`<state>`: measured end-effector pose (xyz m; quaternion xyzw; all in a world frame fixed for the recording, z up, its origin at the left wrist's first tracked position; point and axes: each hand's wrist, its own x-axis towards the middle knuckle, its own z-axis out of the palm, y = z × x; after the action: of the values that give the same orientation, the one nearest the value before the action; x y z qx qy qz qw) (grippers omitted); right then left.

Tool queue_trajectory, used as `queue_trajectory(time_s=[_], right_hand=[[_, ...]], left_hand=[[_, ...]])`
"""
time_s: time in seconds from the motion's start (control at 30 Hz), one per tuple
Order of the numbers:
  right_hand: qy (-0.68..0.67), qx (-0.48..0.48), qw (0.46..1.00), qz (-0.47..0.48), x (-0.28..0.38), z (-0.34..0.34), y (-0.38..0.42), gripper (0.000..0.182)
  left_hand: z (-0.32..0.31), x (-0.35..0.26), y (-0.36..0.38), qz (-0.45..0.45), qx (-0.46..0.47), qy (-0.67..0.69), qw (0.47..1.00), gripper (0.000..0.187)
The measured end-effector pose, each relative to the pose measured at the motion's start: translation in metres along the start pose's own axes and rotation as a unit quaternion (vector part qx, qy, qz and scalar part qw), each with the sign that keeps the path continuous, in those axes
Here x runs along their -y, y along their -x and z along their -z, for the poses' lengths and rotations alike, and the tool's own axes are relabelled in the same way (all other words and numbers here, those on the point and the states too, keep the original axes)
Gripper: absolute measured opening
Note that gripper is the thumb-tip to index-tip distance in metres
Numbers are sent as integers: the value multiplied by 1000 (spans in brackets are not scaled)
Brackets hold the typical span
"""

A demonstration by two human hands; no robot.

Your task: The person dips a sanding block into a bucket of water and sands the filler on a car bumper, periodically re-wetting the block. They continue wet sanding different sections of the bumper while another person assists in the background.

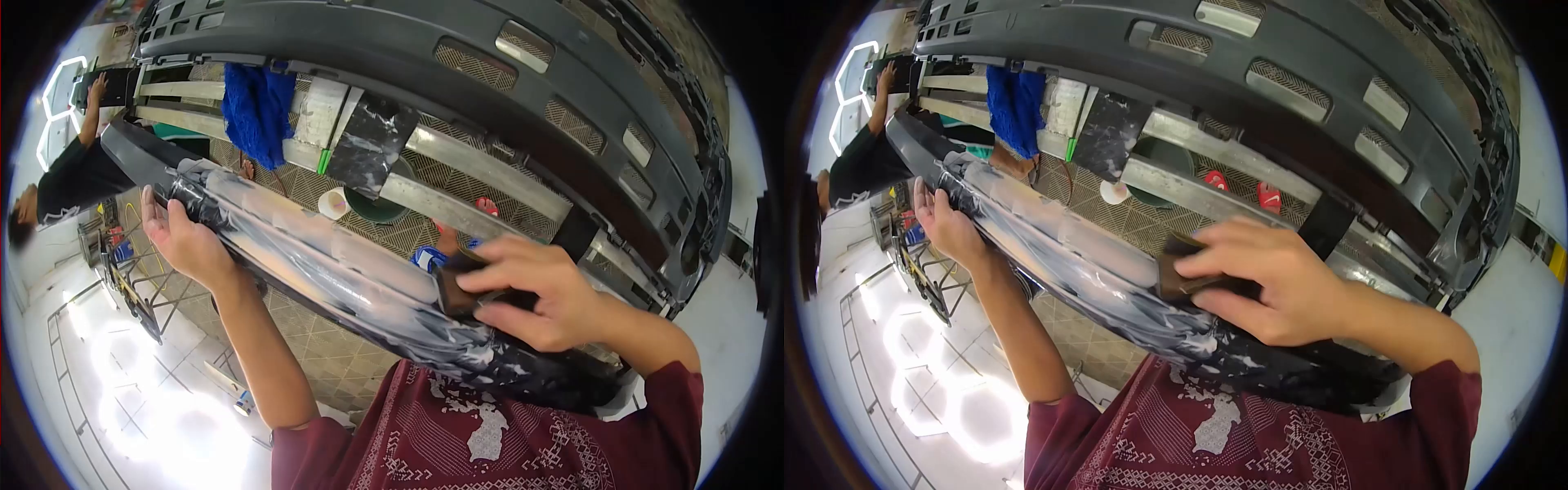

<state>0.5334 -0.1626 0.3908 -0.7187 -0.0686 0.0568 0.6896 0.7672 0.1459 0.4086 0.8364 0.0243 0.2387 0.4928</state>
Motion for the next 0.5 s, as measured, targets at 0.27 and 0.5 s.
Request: queue_trajectory(time_s=[0.27,0.5], right_hand=[[-25,-46,994,94,-3,-31,-74,22],[96,-39,994,22,15,-10,-18,26]], left_hand=[[0,-4,-3,41,8,38,998,45],[-1,1,0,13,11,7,1000,46]])
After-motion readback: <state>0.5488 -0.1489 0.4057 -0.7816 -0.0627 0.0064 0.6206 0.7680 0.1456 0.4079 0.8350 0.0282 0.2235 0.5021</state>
